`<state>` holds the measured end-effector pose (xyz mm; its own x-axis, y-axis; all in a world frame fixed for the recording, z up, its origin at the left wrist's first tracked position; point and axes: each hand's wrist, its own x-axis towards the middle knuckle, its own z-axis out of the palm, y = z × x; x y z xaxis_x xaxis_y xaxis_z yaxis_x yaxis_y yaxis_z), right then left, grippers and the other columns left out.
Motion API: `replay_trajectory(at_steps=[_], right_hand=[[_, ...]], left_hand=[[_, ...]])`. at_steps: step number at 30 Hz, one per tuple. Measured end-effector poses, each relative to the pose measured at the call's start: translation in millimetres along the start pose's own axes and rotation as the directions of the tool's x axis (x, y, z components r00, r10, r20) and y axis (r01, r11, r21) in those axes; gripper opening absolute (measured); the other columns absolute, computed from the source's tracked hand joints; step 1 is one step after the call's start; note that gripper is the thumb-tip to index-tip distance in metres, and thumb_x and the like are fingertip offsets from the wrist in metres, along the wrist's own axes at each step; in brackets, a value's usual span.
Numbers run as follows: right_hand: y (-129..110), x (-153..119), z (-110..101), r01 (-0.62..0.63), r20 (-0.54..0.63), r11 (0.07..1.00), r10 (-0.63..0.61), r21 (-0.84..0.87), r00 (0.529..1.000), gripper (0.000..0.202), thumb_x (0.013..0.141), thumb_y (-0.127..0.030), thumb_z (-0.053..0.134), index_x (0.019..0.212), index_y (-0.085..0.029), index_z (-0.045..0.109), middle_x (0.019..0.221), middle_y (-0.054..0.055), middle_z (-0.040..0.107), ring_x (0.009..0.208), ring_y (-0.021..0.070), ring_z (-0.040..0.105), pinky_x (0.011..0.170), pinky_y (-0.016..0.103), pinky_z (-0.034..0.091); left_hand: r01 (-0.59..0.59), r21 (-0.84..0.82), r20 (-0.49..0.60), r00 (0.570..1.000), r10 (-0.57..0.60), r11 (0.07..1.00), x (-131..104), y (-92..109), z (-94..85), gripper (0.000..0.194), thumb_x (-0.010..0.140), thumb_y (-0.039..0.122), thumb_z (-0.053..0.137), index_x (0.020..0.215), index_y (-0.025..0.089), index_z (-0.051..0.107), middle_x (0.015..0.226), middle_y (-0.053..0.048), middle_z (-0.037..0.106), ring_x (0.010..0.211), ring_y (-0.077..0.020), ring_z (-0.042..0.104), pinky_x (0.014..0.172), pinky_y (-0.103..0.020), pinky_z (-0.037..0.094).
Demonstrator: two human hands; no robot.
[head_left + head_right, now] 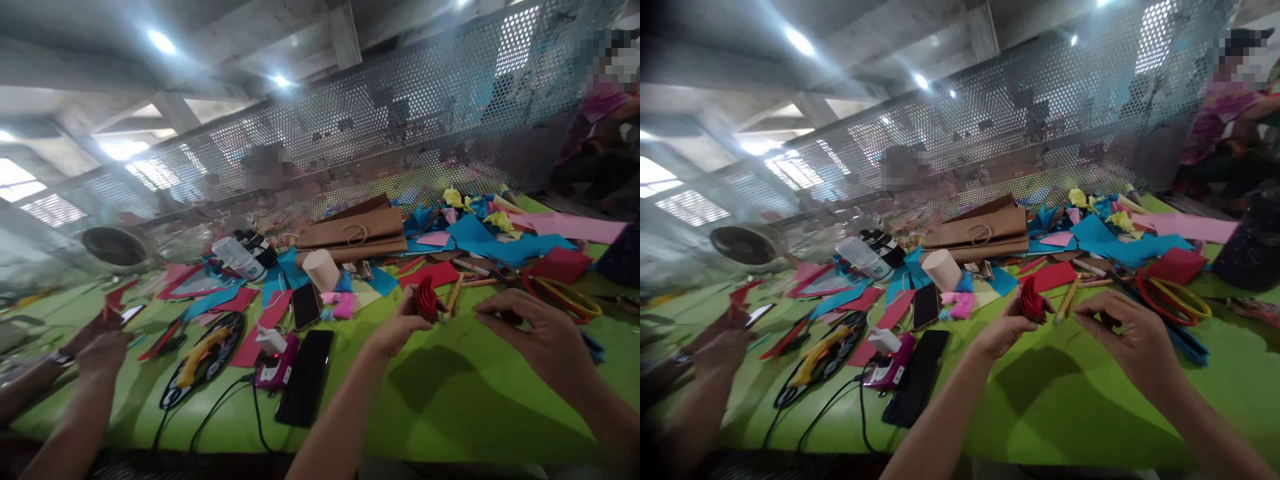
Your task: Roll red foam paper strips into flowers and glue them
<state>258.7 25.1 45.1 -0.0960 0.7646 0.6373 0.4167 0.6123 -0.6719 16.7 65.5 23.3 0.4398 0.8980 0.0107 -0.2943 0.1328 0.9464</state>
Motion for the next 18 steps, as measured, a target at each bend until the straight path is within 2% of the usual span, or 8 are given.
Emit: replay_trajectory(at_steps=[3,9,15,18], right_hand=[[1.5,8.8,-1.1,0.023,0.007,1.0,-0.023,0.017,1.0,0.007,0.092,-0.035,0.076,0.091,-0.029,0.079,0.092,0.001,0.077,0.084,0.019,0.074,0.077,0.027,0.057],[2.3,28.0,1.4,0.02,0.081,0.999,-0.023,0.038,0.996,0.008,0.09,-0.035,0.077,0.088,-0.028,0.08,0.091,0.002,0.078,0.081,0.0192,0.072,0.073,0.027,0.056],[9.5,36.2,3.1,-0.011,0.108,0.999,0.006,0.051,0.994,0.016,0.085,-0.039,0.078,0.075,-0.026,0.078,0.075,0.003,0.075,0.067,0.0204,0.069,0.06,0.028,0.054],[20.2,32.4,0.2,-0.085,0.11,0.996,0.081,0.039,0.991,0.02,0.08,-0.045,0.08,0.07,-0.028,0.077,0.068,0.002,0.074,0.061,0.0221,0.068,0.053,0.029,0.053]], left_hand=[[0.01,-0.057,-0.044,0.999,-0.013,0.998,-0.4,4.7,0.5,0.056,0.058,0.005,0.074,0.112,0.019,0.066,0.104,-0.005,0.073,0.09,-0.0184,0.063,0.089,-0.034,0.045],[-0.019,-0.197,-0.169,0.986,-0.015,0.98,8.8,1.7,-7.0,0.059,0.053,0.01,0.085,0.111,0.019,0.076,0.107,-0.006,0.075,0.099,-0.0211,0.068,0.1,-0.037,0.047],[-0.076,-0.163,-0.226,0.973,0.038,0.984,13.3,0.7,-13.4,0.054,0.059,0.021,0.095,0.11,0.018,0.079,0.107,-0.01,0.079,0.113,-0.0307,0.069,0.105,-0.042,0.046],[-0.097,-0.14,-0.252,0.966,0.059,0.985,17.1,-2.8,-16.3,0.054,0.058,0.027,0.099,0.107,0.019,0.08,0.108,-0.011,0.08,0.117,-0.0331,0.069,0.109,-0.044,0.044]])
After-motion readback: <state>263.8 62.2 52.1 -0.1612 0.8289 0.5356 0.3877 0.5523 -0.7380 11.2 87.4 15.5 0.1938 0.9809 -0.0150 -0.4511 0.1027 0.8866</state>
